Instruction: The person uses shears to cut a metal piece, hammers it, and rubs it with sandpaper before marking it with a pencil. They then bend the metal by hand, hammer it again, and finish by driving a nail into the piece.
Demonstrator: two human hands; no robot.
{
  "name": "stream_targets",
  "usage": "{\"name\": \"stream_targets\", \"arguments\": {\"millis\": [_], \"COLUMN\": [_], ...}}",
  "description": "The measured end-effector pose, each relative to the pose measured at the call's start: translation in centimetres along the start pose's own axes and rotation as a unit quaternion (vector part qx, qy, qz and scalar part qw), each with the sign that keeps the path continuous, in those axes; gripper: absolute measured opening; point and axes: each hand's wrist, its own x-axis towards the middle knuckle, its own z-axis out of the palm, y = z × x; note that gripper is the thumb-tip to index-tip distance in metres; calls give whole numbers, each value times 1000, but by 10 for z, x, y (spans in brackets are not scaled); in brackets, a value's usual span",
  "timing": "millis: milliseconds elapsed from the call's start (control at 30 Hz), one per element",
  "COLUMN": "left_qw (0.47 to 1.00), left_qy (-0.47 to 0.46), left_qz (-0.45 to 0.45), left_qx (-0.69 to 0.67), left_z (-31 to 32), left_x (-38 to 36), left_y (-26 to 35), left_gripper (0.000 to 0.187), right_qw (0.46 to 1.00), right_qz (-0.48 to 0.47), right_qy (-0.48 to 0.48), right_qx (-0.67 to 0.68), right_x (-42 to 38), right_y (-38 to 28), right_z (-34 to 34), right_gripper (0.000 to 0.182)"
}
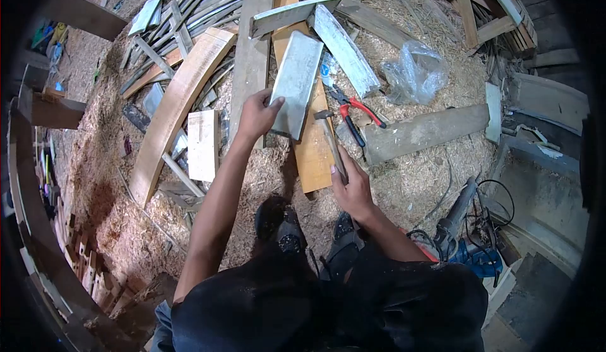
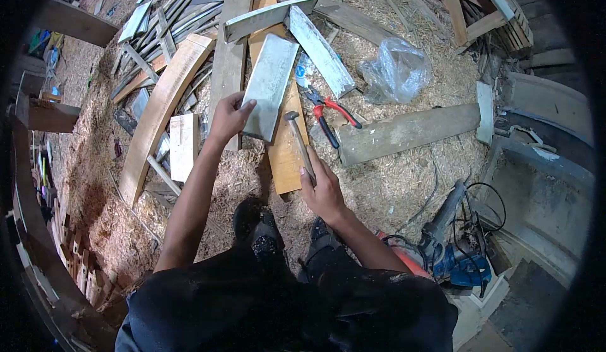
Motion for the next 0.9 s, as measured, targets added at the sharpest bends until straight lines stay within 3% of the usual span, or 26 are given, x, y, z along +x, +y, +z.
{"name": "stream_targets", "arguments": {"millis": [33,133,267,333,433,467,600,767,900], "left_qw": [999,990,990,991,998,999,997,998,998], "left_qy": [-4,-12,8,-5,-4,13,26,36,44], "left_qz": [-24,-77,-43,-75,-58,-41,-50,-35,-27], "left_qx": [-37,-117,-135,-112,-20,-7,58,49,47], "left_z": [0,2,20,18,16,21,24,27,29], "left_x": [-3,-20,-30,-39,-47,-49,-58,-52,-52], "left_y": [-2,-7,-33,-27,-28,-30,-17,-32,-36], "left_gripper": [27,26,28,28,33,34,43,46,46], "right_qw": [1000,991,1000,998,992,993,993,993,992], "right_qz": [-18,83,-12,-61,37,-9,75,4,96], "right_qy": [22,-93,-2,31,-113,-92,-78,-95,-40], "right_qx": [3,-47,2,9,-46,-78,-51,-65,-66], "right_x": [0,4,11,13,11,10,30,26,58], "right_y": [1,6,0,1,9,18,2,17,10], "right_z": [0,-2,-1,3,4,5,-1,12,-10], "right_gripper": [51,51,53,53,55,54,53,53,61]}}
